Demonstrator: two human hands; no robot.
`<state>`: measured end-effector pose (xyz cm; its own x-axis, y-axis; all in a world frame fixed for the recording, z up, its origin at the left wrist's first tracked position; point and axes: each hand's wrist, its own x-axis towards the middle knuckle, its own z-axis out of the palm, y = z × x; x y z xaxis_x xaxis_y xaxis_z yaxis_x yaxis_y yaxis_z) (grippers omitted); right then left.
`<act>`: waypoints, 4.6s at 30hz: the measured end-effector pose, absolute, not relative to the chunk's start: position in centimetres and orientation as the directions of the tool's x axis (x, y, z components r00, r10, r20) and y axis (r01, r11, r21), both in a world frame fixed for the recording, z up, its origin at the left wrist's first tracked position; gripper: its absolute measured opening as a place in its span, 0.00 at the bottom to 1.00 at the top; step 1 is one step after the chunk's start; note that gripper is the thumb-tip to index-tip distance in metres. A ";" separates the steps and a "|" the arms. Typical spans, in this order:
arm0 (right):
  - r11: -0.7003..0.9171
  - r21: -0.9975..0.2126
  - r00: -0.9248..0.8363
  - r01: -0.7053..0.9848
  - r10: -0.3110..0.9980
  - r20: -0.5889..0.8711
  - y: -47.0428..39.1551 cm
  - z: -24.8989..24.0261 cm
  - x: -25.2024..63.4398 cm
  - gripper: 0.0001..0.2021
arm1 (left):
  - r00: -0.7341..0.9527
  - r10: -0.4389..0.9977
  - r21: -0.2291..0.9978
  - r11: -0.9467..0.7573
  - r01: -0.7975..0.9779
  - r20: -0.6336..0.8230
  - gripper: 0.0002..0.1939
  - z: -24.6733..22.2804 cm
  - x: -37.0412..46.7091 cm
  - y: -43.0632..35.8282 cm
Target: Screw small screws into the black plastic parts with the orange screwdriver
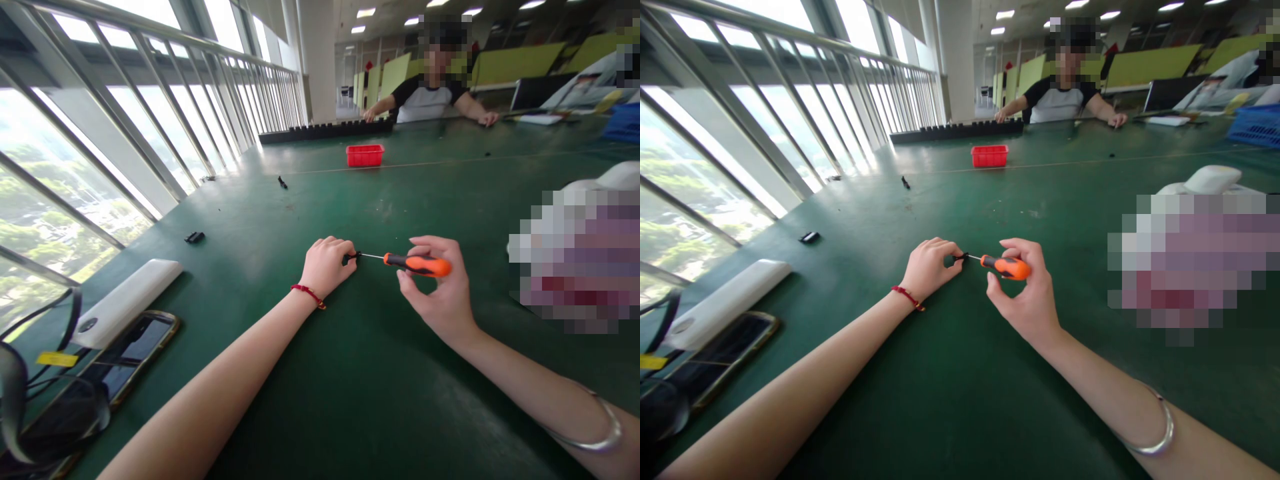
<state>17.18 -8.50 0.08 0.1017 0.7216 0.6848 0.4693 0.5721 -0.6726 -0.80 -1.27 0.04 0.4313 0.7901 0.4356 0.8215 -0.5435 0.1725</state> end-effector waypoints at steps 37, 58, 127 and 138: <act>0.394 -0.696 -0.167 0.600 0.913 0.372 -7.6 -0.9 17.4 0.10 | 0.237 0.901 0.496 -0.402 0.770 0.363 0.07 -0.1 -1.1 -0.7; 0.391 -0.697 -0.168 0.601 0.915 0.368 -7.6 -0.8 17.3 0.11 | 0.234 0.860 0.451 -0.447 0.772 0.454 0.06 -0.1 -1.1 -0.9; 0.372 -0.643 -0.262 0.670 0.928 0.264 -7.5 -0.9 17.6 0.11 | -0.433 0.874 0.267 0.373 0.888 0.220 0.21 2.6 -22.2 -4.8; 0.385 -0.641 -0.262 0.664 0.923 0.283 -7.5 -0.9 17.5 0.11 | -0.389 0.895 0.389 0.285 0.876 0.220 0.20 2.6 -21.3 -4.9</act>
